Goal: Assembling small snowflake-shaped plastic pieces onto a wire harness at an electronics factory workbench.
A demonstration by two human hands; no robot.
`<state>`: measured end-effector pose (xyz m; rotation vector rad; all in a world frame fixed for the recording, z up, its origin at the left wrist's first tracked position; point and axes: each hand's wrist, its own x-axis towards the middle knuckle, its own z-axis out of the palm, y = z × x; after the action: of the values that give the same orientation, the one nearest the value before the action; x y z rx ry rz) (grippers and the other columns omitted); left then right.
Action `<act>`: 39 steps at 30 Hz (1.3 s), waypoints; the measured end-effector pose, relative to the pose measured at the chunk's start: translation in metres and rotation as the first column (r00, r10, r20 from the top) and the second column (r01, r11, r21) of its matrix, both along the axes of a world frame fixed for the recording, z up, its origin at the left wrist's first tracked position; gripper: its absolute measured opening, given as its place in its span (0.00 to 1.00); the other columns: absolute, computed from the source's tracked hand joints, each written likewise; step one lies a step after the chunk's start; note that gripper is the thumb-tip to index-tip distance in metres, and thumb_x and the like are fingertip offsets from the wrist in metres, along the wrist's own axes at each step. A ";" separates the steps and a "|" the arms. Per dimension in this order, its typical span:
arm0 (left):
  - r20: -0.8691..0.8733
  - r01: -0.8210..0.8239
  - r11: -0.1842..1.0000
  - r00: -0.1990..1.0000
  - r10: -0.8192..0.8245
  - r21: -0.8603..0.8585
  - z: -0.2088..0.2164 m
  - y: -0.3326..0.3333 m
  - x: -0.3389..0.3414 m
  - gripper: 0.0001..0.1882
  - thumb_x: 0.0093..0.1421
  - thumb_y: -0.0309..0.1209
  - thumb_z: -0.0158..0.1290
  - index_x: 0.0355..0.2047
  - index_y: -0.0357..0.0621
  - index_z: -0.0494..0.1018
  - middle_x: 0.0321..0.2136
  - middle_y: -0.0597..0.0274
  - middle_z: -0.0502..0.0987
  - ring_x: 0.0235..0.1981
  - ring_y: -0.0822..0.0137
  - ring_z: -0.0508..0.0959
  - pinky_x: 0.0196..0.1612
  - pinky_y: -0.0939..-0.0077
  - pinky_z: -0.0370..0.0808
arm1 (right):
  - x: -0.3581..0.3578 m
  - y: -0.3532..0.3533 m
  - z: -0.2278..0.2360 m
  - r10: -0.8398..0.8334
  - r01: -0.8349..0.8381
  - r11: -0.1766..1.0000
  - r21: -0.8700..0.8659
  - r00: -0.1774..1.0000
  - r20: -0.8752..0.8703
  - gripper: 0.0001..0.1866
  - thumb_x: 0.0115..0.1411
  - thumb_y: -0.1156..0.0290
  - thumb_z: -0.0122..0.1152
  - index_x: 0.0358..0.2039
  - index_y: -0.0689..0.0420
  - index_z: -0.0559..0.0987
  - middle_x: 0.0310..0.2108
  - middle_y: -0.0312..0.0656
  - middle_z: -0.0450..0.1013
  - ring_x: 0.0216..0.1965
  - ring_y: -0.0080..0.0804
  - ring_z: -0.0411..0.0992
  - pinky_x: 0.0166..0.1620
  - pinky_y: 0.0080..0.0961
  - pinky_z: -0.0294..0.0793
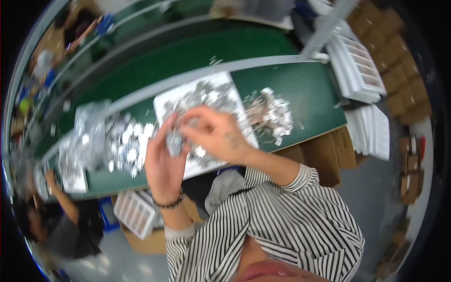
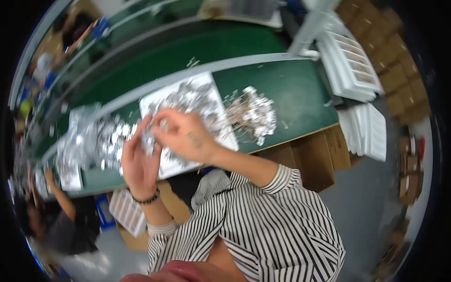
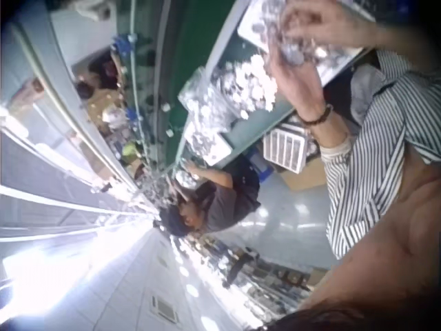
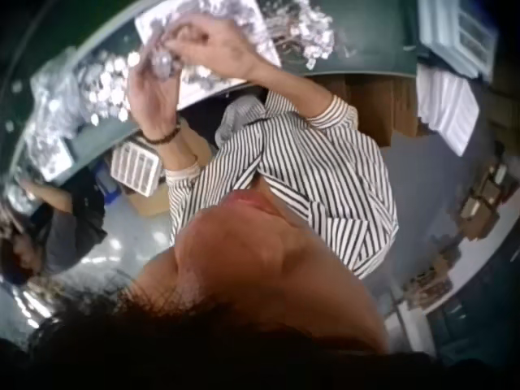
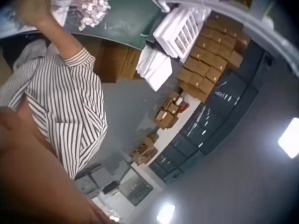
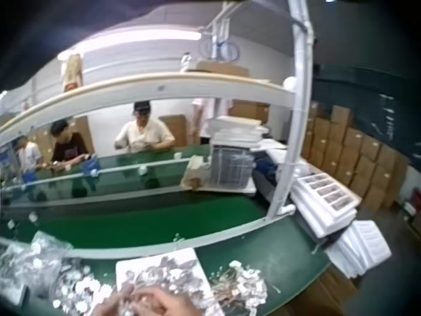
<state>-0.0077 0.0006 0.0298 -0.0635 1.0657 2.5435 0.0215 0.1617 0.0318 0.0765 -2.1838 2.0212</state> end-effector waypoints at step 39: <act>-0.003 0.166 0.986 0.986 -0.166 0.026 -0.012 0.016 0.004 0.15 0.69 0.20 0.45 0.53 0.27 0.72 0.58 0.44 0.72 0.49 0.59 0.78 0.53 0.68 0.81 | 0.007 0.024 -0.021 0.050 -0.049 0.999 -0.007 0.998 0.047 0.07 0.66 0.74 0.62 0.42 0.59 0.75 0.18 0.27 0.65 0.20 0.14 0.58 0.26 0.11 0.56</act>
<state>-0.0037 0.0163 0.0176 0.0317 0.9942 2.4071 0.0290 0.1856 0.0104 0.0845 -2.2255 2.0757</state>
